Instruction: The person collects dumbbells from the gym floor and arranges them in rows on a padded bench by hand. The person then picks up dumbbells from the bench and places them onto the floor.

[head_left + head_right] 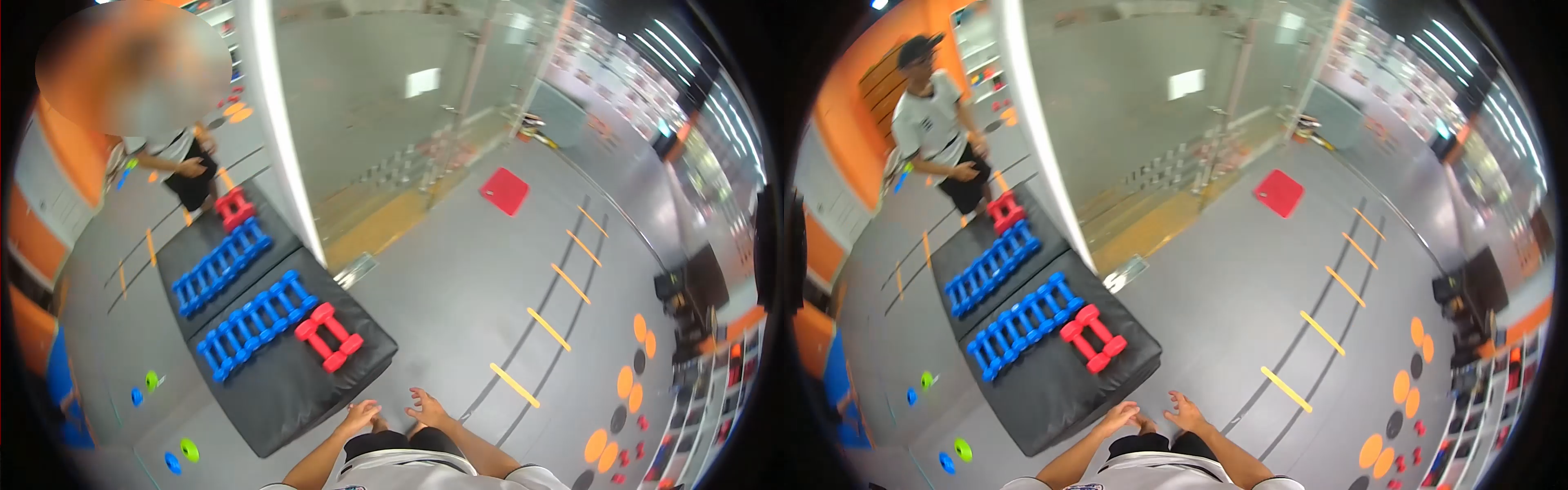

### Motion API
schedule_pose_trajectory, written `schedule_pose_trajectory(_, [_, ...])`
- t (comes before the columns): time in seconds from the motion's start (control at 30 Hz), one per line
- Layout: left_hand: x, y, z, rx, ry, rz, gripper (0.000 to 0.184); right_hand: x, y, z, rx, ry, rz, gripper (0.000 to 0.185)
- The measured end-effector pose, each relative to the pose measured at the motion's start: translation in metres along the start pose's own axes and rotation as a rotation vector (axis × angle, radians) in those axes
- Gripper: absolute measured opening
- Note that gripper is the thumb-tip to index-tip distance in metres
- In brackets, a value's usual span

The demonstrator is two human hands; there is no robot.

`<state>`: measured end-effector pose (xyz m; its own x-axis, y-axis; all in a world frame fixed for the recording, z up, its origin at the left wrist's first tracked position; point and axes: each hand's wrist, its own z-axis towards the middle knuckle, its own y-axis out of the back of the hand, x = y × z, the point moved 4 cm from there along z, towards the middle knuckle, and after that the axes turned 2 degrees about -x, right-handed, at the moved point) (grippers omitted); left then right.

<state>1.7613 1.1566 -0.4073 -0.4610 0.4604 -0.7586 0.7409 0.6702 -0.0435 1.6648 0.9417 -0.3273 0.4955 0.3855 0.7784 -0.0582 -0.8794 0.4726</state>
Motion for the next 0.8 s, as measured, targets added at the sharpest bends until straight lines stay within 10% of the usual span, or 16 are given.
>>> schedule_pose_trajectory(0.33, [-0.071, -0.167, 0.015, 0.352, -0.012, 0.385, 0.055, -0.120, 0.085, -0.182, -0.505, -0.265, 0.386, 0.063])
schedule_pose_trajectory(0.8, [-0.033, -0.605, -0.104, 1.061, -0.054, 0.636, 0.048, -0.300, 0.134, -0.522, -1.158, -0.362, 0.803, 0.060])
